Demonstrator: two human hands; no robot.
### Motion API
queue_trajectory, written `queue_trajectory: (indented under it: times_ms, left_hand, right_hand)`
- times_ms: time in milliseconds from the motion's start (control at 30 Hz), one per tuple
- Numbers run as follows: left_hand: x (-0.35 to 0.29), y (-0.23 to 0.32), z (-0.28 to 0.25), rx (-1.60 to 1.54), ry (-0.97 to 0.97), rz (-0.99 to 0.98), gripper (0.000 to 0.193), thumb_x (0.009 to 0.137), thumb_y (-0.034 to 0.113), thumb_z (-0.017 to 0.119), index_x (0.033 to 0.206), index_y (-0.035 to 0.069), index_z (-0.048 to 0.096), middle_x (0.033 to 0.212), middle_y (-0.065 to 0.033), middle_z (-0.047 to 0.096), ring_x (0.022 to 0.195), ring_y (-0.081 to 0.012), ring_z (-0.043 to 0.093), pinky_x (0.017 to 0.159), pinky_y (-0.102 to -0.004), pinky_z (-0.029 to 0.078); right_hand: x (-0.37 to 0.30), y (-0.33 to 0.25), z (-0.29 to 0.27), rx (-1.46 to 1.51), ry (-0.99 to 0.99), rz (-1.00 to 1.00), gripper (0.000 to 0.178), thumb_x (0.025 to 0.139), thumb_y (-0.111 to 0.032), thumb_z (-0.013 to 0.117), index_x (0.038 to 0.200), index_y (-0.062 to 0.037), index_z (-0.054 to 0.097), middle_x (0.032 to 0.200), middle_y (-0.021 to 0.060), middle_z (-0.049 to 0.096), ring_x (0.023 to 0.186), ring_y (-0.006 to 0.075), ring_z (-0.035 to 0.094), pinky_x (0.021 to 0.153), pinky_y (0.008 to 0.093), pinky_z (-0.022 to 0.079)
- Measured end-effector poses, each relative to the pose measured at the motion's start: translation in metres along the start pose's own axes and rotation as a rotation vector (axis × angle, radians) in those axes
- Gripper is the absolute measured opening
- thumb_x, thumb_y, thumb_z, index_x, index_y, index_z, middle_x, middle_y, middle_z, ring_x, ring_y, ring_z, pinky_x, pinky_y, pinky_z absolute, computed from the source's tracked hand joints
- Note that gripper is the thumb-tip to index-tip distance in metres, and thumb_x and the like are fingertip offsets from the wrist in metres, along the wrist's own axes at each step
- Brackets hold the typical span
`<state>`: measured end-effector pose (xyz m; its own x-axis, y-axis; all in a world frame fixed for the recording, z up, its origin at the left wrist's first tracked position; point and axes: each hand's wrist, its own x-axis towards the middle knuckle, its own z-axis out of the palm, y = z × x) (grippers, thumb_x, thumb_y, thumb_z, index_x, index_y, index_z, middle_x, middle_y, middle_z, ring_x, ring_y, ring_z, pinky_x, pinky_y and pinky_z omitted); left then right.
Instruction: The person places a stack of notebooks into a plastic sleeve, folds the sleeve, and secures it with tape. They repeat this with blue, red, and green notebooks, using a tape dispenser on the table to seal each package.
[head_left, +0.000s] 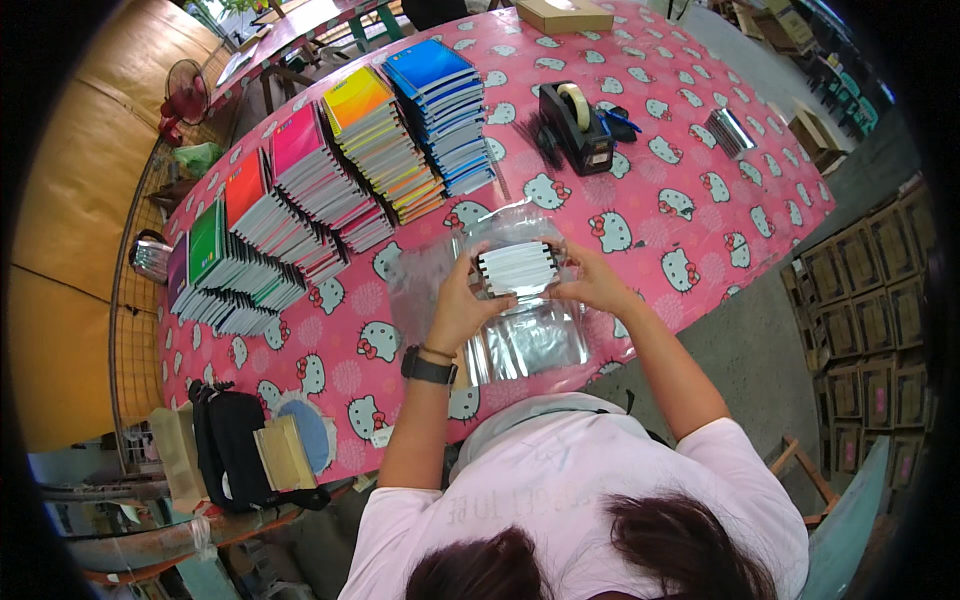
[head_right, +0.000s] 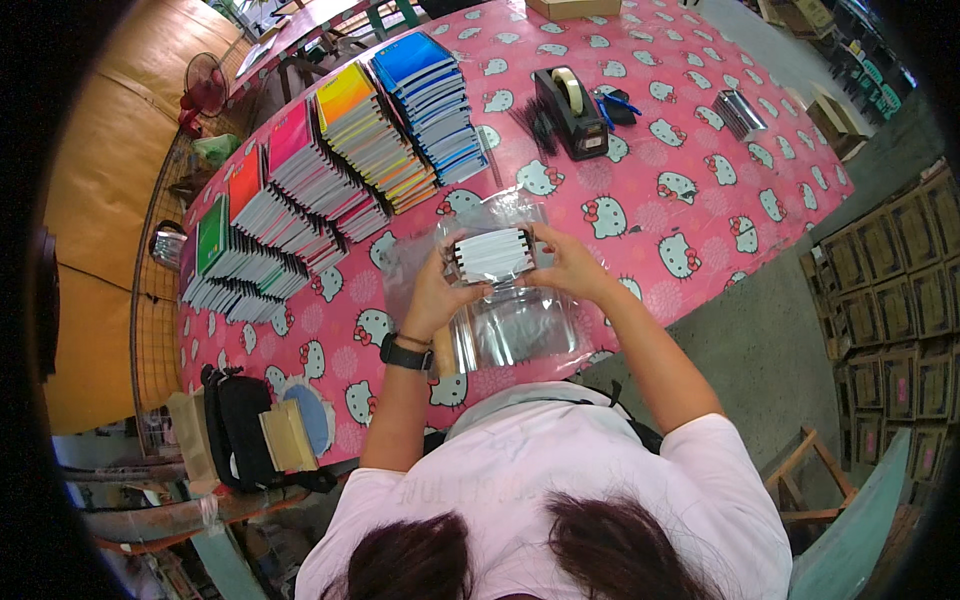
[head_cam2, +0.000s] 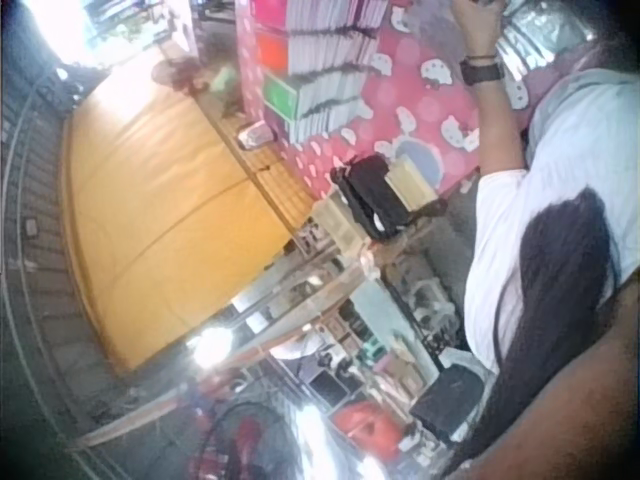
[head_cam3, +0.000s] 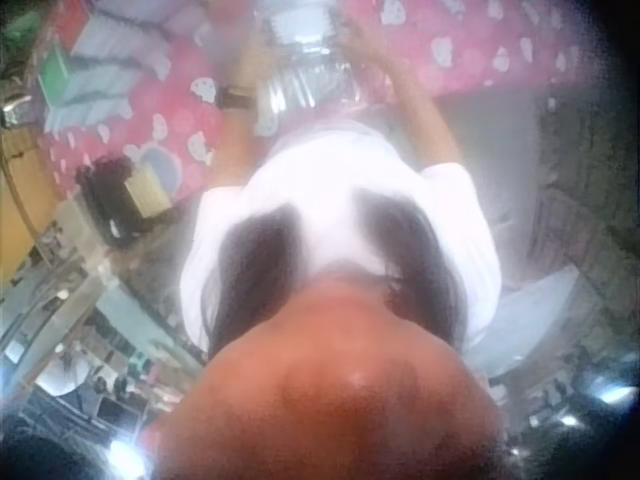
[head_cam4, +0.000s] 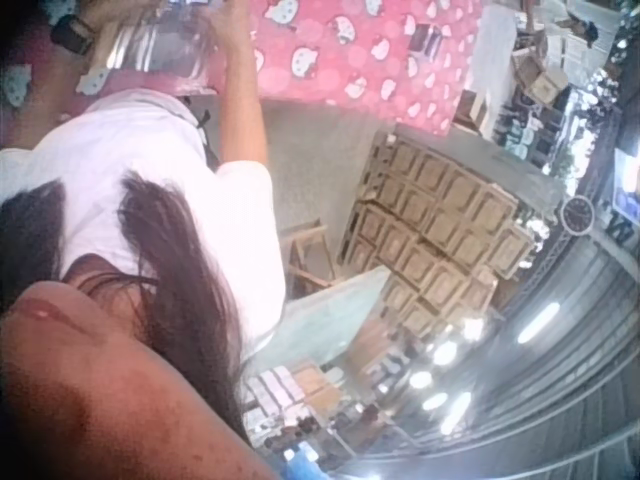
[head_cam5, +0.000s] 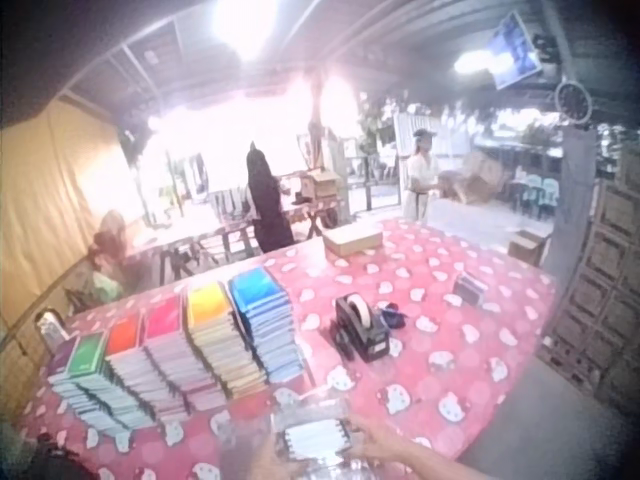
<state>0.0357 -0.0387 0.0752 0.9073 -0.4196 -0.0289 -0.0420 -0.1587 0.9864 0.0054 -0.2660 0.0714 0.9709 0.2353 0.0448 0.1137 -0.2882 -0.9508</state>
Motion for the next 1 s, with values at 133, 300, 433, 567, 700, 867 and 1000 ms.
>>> queue_trajectory:
  times_ms: [133, 300, 433, 567, 700, 867, 1000]
  left_hand:
    - [-0.013, 0.016, 0.012, 0.345, 0.255, 0.403, 0.083, 0.056, 0.011, 0.083, 0.129, 0.011, 0.044, 0.122, -0.0118, 0.052, 0.122, -0.0292, 0.042, 0.105, -0.0408, 0.031]
    - [-0.027, 0.045, -0.003, 0.868, 0.106, 0.689, 0.048, 0.062, 0.014, 0.077, 0.108, 0.014, 0.063, 0.117, -0.0078, 0.056, 0.125, -0.0313, 0.037, 0.104, -0.0428, 0.029]
    - [-0.034, 0.055, -0.006, 0.578, 0.197, 0.669, 0.025, 0.069, 0.005, 0.068, 0.093, 0.011, 0.068, 0.112, -0.0059, 0.059, 0.123, -0.0314, 0.039, 0.103, -0.0435, 0.030]
    - [-0.040, 0.005, -0.029, 0.522, 0.243, 0.521, 0.044, 0.066, -0.005, 0.056, 0.106, 0.011, 0.064, 0.120, -0.0036, 0.057, 0.122, -0.0330, 0.039, 0.103, -0.0437, 0.029]
    - [-0.040, -0.004, -0.020, 0.673, -0.020, 0.489, 0.064, 0.061, -0.009, 0.050, 0.121, 0.011, 0.055, 0.133, -0.0053, 0.048, 0.129, -0.0355, 0.032, 0.107, -0.0463, 0.024]
    - [-0.028, -0.007, -0.026, 0.686, -0.222, 0.519, 0.074, 0.059, -0.008, 0.052, 0.129, 0.015, 0.050, 0.142, -0.0048, 0.039, 0.137, -0.0380, 0.017, 0.110, -0.0493, 0.018]
    - [-0.018, -0.005, -0.016, 0.678, -0.274, 0.545, 0.076, 0.062, -0.010, 0.052, 0.131, 0.020, 0.049, 0.142, -0.0018, 0.038, 0.137, -0.0392, 0.015, 0.108, -0.0543, 0.018]
  right_hand:
    - [-0.014, 0.005, 0.000, -0.077, 0.179, -0.076, 0.071, 0.061, -0.018, 0.080, 0.125, -0.0091, 0.050, 0.116, 0.0095, 0.057, 0.113, 0.0251, 0.048, 0.096, 0.0382, 0.038]
    - [-0.030, -0.002, -0.019, -0.293, 0.057, -0.300, 0.056, 0.060, -0.011, 0.075, 0.113, -0.0100, 0.059, 0.117, 0.0089, 0.056, 0.113, 0.0278, 0.045, 0.099, 0.0382, 0.036]
    - [-0.022, -0.017, -0.010, -0.328, -0.055, -0.345, 0.052, 0.057, -0.003, 0.065, 0.109, -0.0117, 0.063, 0.125, 0.0039, 0.054, 0.118, 0.0306, 0.040, 0.103, 0.0414, 0.031]
    - [-0.017, -0.014, -0.013, -0.415, -0.161, -0.380, 0.061, 0.055, 0.000, 0.059, 0.113, -0.0173, 0.063, 0.135, -0.0010, 0.048, 0.127, 0.0349, 0.031, 0.105, 0.0489, 0.027]
    - [-0.012, -0.014, -0.016, -0.441, -0.279, -0.355, 0.071, 0.053, 0.000, 0.059, 0.120, -0.0251, 0.060, 0.143, -0.0034, 0.038, 0.133, 0.0376, 0.023, 0.106, 0.0544, 0.022]
    - [-0.006, -0.013, -0.018, -0.542, -0.384, -0.339, 0.081, 0.052, -0.002, 0.063, 0.126, -0.0330, 0.054, 0.150, -0.0040, 0.024, 0.137, 0.0401, 0.015, 0.107, 0.0566, 0.019]
    - [-0.002, -0.018, -0.021, -0.528, -0.451, -0.314, 0.081, 0.052, -0.007, 0.068, 0.126, -0.0347, 0.053, 0.151, -0.0031, 0.021, 0.137, 0.0410, 0.012, 0.108, 0.0578, 0.016]
